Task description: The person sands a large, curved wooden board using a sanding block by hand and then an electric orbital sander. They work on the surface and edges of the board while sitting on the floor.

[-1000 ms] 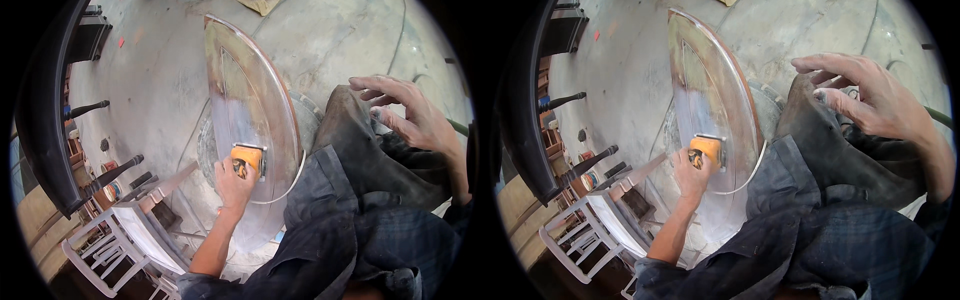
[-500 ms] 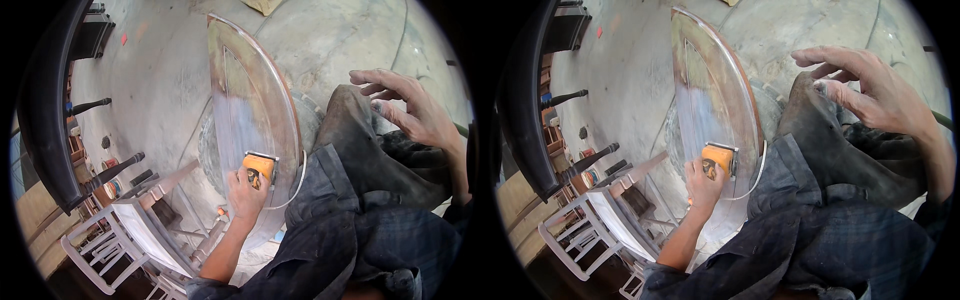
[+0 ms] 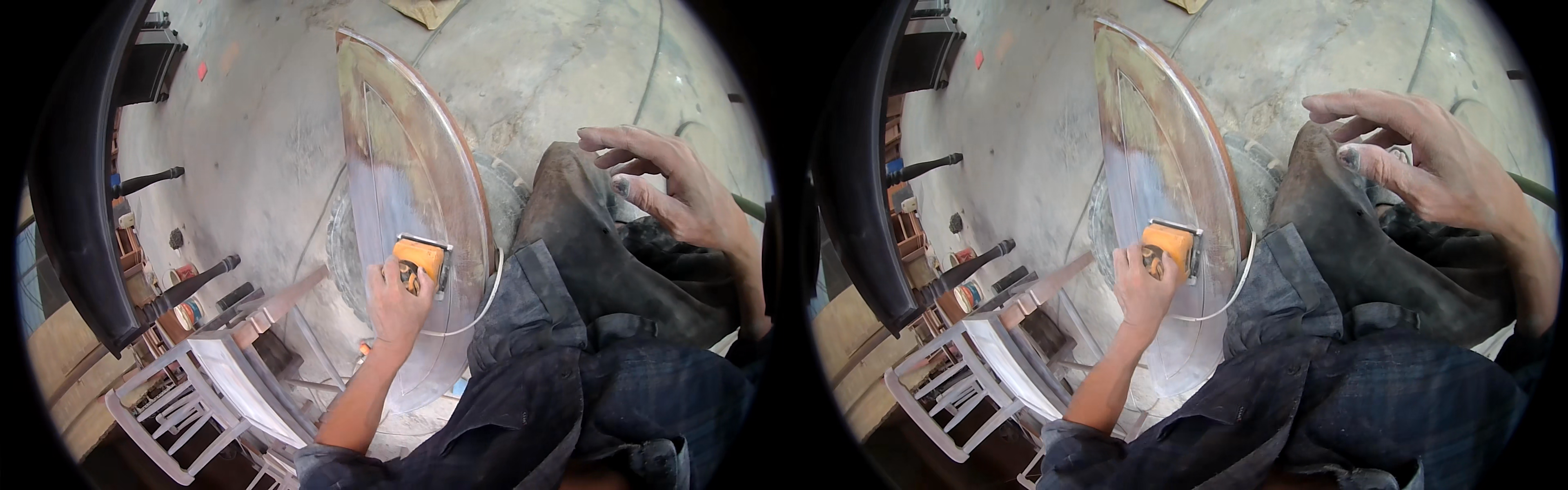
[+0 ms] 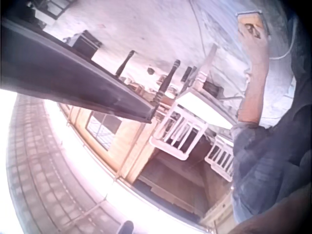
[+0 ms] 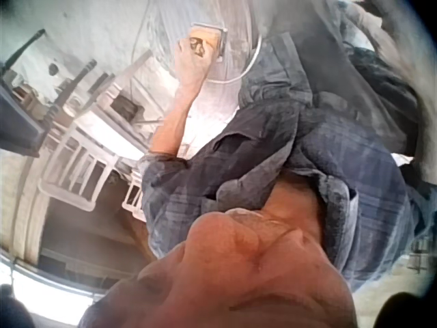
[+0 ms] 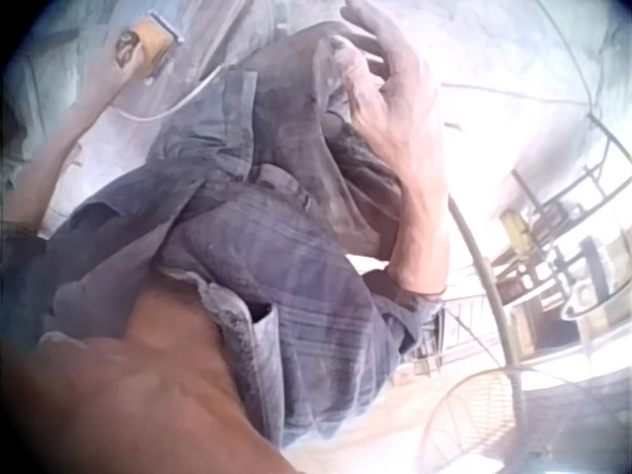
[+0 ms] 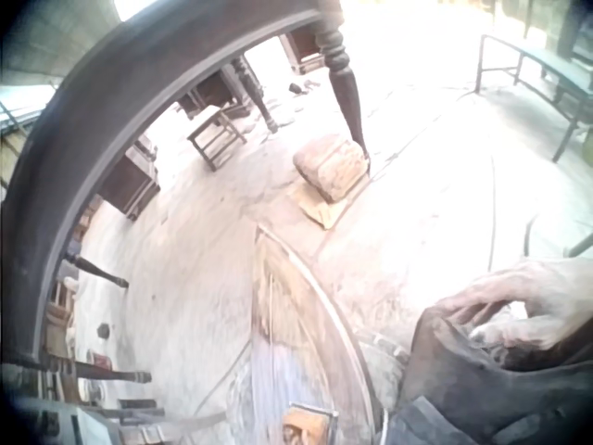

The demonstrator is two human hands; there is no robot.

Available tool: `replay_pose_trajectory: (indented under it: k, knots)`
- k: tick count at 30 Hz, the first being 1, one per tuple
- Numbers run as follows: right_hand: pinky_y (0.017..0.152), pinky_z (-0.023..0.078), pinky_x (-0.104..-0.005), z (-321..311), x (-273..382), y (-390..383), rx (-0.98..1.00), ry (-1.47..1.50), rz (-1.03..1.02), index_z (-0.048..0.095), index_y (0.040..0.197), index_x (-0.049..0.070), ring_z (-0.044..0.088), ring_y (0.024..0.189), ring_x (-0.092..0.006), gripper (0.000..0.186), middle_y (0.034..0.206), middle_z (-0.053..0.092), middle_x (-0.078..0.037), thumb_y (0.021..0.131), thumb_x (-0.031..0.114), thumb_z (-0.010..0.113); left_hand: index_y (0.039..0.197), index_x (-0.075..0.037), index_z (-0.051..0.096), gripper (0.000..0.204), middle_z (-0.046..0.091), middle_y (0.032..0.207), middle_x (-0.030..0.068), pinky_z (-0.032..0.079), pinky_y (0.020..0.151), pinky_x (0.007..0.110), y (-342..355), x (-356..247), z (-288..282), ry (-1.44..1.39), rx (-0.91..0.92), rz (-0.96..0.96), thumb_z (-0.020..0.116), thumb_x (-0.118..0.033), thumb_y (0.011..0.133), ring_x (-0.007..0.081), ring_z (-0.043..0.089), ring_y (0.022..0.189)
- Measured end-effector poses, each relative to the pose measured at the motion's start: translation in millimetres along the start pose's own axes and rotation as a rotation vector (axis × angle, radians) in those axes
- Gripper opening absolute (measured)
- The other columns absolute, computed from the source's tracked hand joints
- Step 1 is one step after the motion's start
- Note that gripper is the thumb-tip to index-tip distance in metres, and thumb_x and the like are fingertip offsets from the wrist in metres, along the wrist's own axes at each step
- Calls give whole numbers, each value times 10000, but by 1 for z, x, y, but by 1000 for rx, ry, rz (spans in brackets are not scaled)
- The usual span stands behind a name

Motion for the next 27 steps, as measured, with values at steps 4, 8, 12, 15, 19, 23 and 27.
replay_pose_trajectory:
  k: [4,8,12,15,19,23,27]
  knots:
    - [950,582,-416,4,7,4,8,-35,-45,589,1410,74,695,1104,-295,440,1331,662,-142,991,208,611,1094,-40,572,391,519,968,181,548,696,503,76,-5,-7,41,-48,42,734,-281,832,383,619,872]
    - [960,578,-417,6,9,8,18,-45,-92,577,1418,77,696,1102,-295,435,1315,664,-145,1008,224,588,1139,-20,572,400,557,1018,191,517,770,512,70,-4,-12,33,-10,-22,721,-252,849,406,616,916]
    - [968,570,-410,4,0,3,21,-71,-23,579,1418,77,686,1124,-292,442,1325,660,-144,1013,254,585,1142,-19,573,389,542,1022,197,508,775,518,-17,24,-5,-4,69,-100,722,-228,850,407,606,913]
    - [955,568,-402,4,-3,0,10,-56,0,584,1418,84,681,1135,-287,440,1337,658,-136,1011,251,594,1141,0,572,388,530,1023,213,499,792,512,-83,37,-11,-17,101,-167,724,-202,847,417,595,927]
    - [927,570,-391,0,-5,-3,-4,-36,14,588,1420,95,679,1136,-284,435,1354,656,-125,1011,244,597,1131,16,575,375,531,1008,224,492,806,506,-91,40,-8,4,104,-219,716,-185,848,429,584,935]
    - [928,568,-387,0,0,3,26,-23,-17,585,1424,93,678,1133,-279,436,1359,654,-122,1009,227,592,1124,-23,578,394,543,1009,191,540,691,513,-27,51,-3,49,15,-126,723,-266,849,405,625,873]
    - [933,562,-407,1,0,7,12,-20,17,559,1427,37,680,1121,-306,660,1331,655,-170,970,510,615,1129,-21,573,395,547,1018,193,541,706,508,34,40,-11,29,-2,-82,716,-264,852,400,629,900]
Point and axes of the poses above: each hand's wrist, its own y-axis towards the middle knuckle, its own z-axis out of the palm, x = y × z, the point moved 2 cm from there along y, towards the middle knuckle
